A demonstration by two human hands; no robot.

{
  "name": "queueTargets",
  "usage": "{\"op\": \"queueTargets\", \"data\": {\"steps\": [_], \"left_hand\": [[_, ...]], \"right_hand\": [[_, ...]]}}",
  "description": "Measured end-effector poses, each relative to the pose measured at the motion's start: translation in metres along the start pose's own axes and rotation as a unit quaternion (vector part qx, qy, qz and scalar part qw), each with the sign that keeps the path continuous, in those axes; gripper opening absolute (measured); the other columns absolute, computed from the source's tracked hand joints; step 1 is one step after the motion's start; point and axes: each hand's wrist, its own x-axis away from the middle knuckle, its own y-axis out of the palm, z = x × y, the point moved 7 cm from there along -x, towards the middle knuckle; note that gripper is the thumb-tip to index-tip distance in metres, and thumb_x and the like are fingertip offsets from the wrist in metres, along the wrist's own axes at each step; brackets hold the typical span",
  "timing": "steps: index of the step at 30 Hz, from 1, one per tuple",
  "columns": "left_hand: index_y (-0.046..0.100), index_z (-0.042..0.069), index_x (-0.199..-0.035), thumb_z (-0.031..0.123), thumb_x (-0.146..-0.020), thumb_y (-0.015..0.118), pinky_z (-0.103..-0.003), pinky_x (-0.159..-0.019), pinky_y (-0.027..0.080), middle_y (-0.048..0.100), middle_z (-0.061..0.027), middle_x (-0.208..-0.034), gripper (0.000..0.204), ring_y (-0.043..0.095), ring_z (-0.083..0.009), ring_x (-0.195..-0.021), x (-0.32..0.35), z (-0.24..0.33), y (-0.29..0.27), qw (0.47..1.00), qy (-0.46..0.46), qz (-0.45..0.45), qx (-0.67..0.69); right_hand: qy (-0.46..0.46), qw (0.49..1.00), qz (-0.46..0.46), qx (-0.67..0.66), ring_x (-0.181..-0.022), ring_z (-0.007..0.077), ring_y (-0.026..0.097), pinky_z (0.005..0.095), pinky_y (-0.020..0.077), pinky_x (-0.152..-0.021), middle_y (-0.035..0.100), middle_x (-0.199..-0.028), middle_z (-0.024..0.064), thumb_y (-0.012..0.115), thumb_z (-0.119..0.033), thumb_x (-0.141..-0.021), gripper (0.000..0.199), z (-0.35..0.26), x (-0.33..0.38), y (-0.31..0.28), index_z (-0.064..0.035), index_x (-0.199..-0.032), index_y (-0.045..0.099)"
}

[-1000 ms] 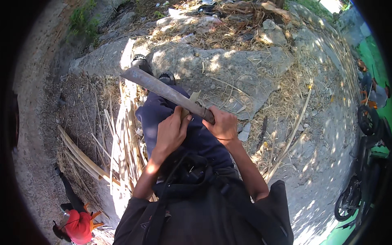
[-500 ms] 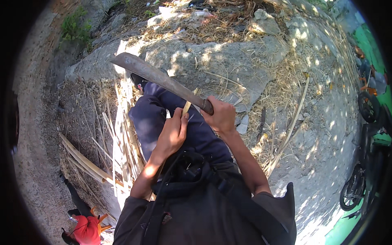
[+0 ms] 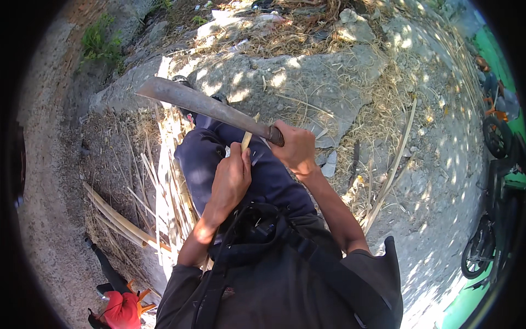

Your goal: The person snaps a piece off the end of a wooden stick by hand, shaves the stick with a machete, and carves the end using a utility knife.

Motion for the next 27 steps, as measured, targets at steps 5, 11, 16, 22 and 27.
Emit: {"op": "queueTargets", "data": {"steps": [5,11,16,22,27], "left_hand": [[0.043,0.0,-0.1,0.016,-0.109,0.053,-0.058,-0.048,0.046,0.059,-0.0248,-0.06,0.021,0.062,-0.049,-0.057,-0.007,0.001,-0.011,0.999,0.011,0.041,-0.009],[0.046,0.0,-0.1,0.009,-0.107,0.055,-0.054,-0.049,0.041,0.054,-0.0247,-0.059,0.016,0.06,-0.0467,-0.057,0.007,0.016,-0.007,1.0,0.019,0.005,-0.012],[0.05,0.001,-0.098,0.023,-0.115,0.042,-0.047,-0.05,0.039,0.053,-0.0177,-0.06,0.029,0.056,-0.0362,-0.05,-0.011,0.005,-0.01,0.999,0.006,-0.014,0.049],[0.058,0.003,-0.109,0.037,-0.118,0.033,-0.03,-0.05,0.031,0.047,0.0044,-0.069,0.043,0.038,-0.0059,-0.053,-0.012,-0.032,0.011,0.925,-0.112,-0.143,0.335],[0.056,0.002,-0.104,0.034,-0.118,0.034,-0.031,-0.049,0.032,0.046,0.0018,-0.066,0.041,0.038,-0.0086,-0.051,-0.019,-0.051,0.035,0.9,-0.144,-0.164,0.376]], "right_hand": [[-0.035,0.999,0.017,-0.03,-0.064,0.0397,0.066,0.0466,0.0474,-0.056,0.064,-0.067,0.0136,0.083,-0.025,-0.081,0.026,-0.019,0.003,0.001,-0.0099,-0.092,0.065],[0.072,0.997,0.002,0.022,-0.073,0.0409,0.07,0.0489,0.0528,-0.061,0.071,-0.075,0.0138,0.083,-0.029,-0.081,0.029,0.011,-0.019,0.003,-0.0098,-0.096,0.067],[0.078,0.997,0.001,-0.02,-0.073,0.0418,0.07,0.0481,0.0529,-0.061,0.07,-0.074,0.0154,0.081,-0.026,-0.083,0.025,0.009,0.002,0.007,-0.0074,-0.094,0.068],[0.158,0.984,0.02,-0.084,-0.066,0.0423,0.067,0.0475,0.048,-0.058,0.064,-0.067,0.0185,0.077,-0.024,-0.086,0.023,0.037,0.014,0.002,-0.0038,-0.089,0.067],[0.085,0.995,0.023,-0.046,-0.067,0.0409,0.068,0.0479,0.0502,-0.059,0.066,-0.069,0.0164,0.081,-0.028,-0.082,0.026,0.023,0.015,-0.009,-0.0085,-0.094,0.068]]}}
